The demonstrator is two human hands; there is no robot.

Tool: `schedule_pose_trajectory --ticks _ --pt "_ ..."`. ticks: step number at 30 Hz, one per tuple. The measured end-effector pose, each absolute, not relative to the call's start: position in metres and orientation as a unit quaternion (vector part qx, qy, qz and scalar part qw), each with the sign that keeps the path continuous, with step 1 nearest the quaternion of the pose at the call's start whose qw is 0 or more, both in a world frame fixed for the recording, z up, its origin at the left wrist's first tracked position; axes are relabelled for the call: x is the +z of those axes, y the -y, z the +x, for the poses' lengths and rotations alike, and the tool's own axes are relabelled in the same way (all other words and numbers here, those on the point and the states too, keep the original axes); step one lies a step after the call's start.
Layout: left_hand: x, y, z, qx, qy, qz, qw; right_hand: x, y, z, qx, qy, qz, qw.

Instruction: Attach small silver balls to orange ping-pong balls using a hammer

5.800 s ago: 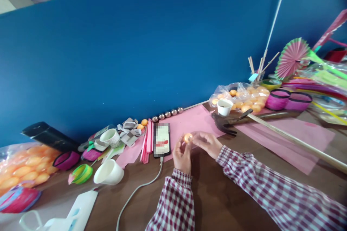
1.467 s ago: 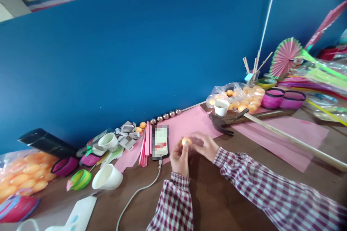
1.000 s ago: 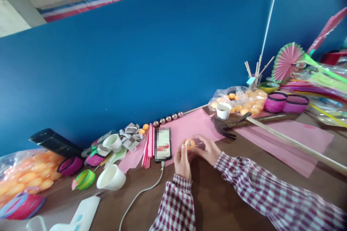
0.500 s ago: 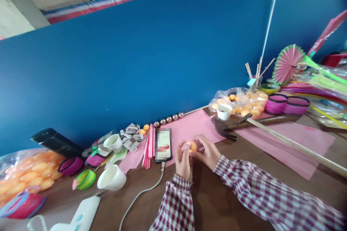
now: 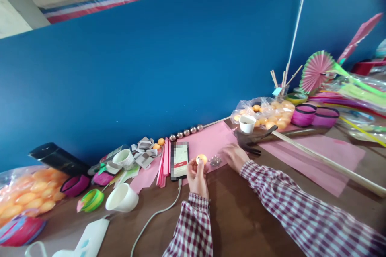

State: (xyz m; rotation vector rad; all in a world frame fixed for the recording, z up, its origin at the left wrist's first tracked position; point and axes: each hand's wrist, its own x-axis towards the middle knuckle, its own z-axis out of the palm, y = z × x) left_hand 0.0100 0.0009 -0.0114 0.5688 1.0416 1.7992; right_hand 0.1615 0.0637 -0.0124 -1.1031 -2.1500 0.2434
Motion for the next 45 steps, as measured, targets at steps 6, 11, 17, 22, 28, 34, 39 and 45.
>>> schedule_pose_trajectory --ticks 6,11,17,22,28,34,39,45 --pt "-0.012 -0.002 0.011 0.737 -0.405 0.212 0.498 -0.011 -0.059 0.158 0.083 0.873 -0.383 0.29" --pt "-0.012 -0.002 0.012 0.737 -0.392 0.202 0.513 -0.009 -0.057 0.158 0.088 0.862 -0.406 0.289" --pt "-0.012 -0.004 0.012 0.737 -0.402 0.193 0.508 -0.009 -0.058 0.157 0.075 0.856 -0.427 0.281" --pt "-0.014 -0.003 0.011 0.74 -0.392 0.212 0.504 -0.007 -0.058 0.157 0.063 0.854 -0.437 0.275" --pt "-0.015 -0.002 0.01 0.731 -0.391 0.226 0.512 -0.006 -0.053 0.156 0.094 0.8 -0.485 0.341" --pt "-0.012 -0.002 0.013 0.724 -0.398 0.223 0.518 0.0 -0.041 0.145 0.255 0.739 -0.445 0.437" --pt "-0.012 -0.002 0.015 0.707 -0.418 0.231 0.521 0.008 -0.025 0.134 0.332 0.722 -0.406 0.451" --pt "-0.012 -0.001 0.015 0.694 -0.436 0.253 0.515 0.01 -0.022 0.132 0.363 0.689 -0.4 0.483"
